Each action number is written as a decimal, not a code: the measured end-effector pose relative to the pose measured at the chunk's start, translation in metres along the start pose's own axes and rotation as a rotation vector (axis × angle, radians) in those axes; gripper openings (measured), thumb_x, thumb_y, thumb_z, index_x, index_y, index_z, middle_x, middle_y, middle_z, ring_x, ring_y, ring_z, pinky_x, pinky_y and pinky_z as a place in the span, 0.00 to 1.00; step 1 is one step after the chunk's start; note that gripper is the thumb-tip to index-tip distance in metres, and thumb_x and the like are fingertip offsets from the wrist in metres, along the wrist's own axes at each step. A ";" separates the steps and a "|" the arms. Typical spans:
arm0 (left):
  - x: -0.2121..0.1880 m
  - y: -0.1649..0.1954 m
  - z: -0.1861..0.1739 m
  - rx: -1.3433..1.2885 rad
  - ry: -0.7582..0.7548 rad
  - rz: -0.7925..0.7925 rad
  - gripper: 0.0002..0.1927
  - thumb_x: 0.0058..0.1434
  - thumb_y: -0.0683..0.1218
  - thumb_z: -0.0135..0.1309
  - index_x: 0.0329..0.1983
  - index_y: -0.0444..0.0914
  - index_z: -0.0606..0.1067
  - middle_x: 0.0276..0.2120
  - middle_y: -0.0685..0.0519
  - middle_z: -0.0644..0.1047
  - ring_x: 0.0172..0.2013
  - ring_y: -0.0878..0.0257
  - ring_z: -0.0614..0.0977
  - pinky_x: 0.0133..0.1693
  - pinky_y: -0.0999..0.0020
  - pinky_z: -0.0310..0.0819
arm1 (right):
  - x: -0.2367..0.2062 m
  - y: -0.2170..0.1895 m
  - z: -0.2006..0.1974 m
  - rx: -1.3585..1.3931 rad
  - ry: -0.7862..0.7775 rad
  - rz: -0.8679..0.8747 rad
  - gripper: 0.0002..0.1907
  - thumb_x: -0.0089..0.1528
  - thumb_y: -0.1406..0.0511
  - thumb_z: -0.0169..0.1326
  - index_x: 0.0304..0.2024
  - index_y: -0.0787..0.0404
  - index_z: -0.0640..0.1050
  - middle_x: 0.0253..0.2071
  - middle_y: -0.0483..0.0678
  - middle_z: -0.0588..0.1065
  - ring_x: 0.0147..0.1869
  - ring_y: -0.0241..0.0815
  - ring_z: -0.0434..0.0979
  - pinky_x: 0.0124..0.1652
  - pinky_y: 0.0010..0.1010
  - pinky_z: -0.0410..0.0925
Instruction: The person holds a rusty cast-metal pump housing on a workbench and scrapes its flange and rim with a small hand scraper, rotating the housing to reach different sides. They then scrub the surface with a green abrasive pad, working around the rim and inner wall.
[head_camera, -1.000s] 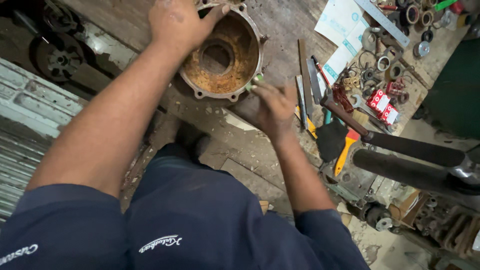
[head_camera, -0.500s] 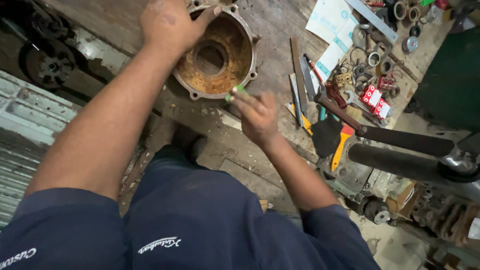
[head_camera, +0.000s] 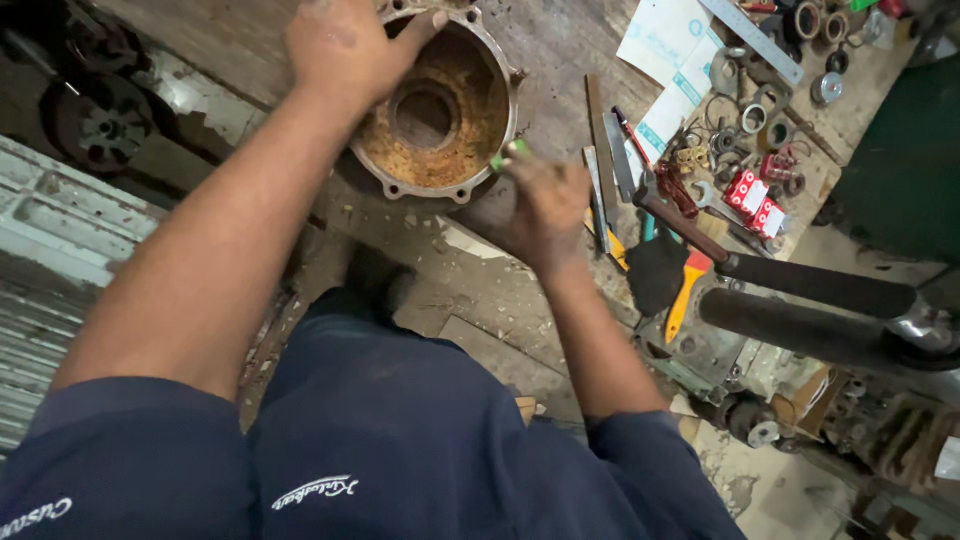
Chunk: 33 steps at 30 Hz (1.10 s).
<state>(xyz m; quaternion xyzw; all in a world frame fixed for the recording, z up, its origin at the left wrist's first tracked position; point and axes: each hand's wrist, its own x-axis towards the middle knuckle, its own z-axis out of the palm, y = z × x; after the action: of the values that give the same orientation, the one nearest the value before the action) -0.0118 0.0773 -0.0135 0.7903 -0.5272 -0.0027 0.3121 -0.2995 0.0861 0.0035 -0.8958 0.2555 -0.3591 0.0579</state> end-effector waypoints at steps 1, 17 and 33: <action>0.000 -0.001 0.001 0.002 -0.025 -0.016 0.36 0.61 0.74 0.64 0.40 0.35 0.81 0.32 0.39 0.82 0.34 0.39 0.83 0.34 0.45 0.76 | -0.002 0.001 0.001 -0.025 -0.026 -0.026 0.16 0.60 0.77 0.58 0.47 0.54 0.81 0.55 0.42 0.81 0.45 0.43 0.75 0.49 0.37 0.62; 0.004 0.002 -0.014 -0.016 -0.057 -0.052 0.40 0.62 0.73 0.63 0.51 0.32 0.76 0.39 0.34 0.80 0.39 0.35 0.82 0.39 0.43 0.74 | -0.001 0.001 -0.015 -0.089 0.055 0.156 0.16 0.64 0.77 0.59 0.52 0.57 0.80 0.55 0.45 0.81 0.48 0.45 0.74 0.52 0.38 0.64; 0.000 0.006 -0.011 0.074 -0.117 -0.041 0.39 0.64 0.71 0.62 0.55 0.33 0.73 0.43 0.36 0.78 0.42 0.35 0.81 0.40 0.42 0.75 | -0.010 -0.024 0.017 -0.131 0.017 0.141 0.18 0.60 0.76 0.56 0.51 0.55 0.79 0.56 0.44 0.79 0.48 0.45 0.73 0.52 0.40 0.61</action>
<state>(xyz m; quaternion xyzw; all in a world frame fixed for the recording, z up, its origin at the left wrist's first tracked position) -0.0127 0.0814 -0.0018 0.8105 -0.5279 -0.0361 0.2512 -0.2843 0.1104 -0.0084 -0.8743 0.3414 -0.3444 0.0223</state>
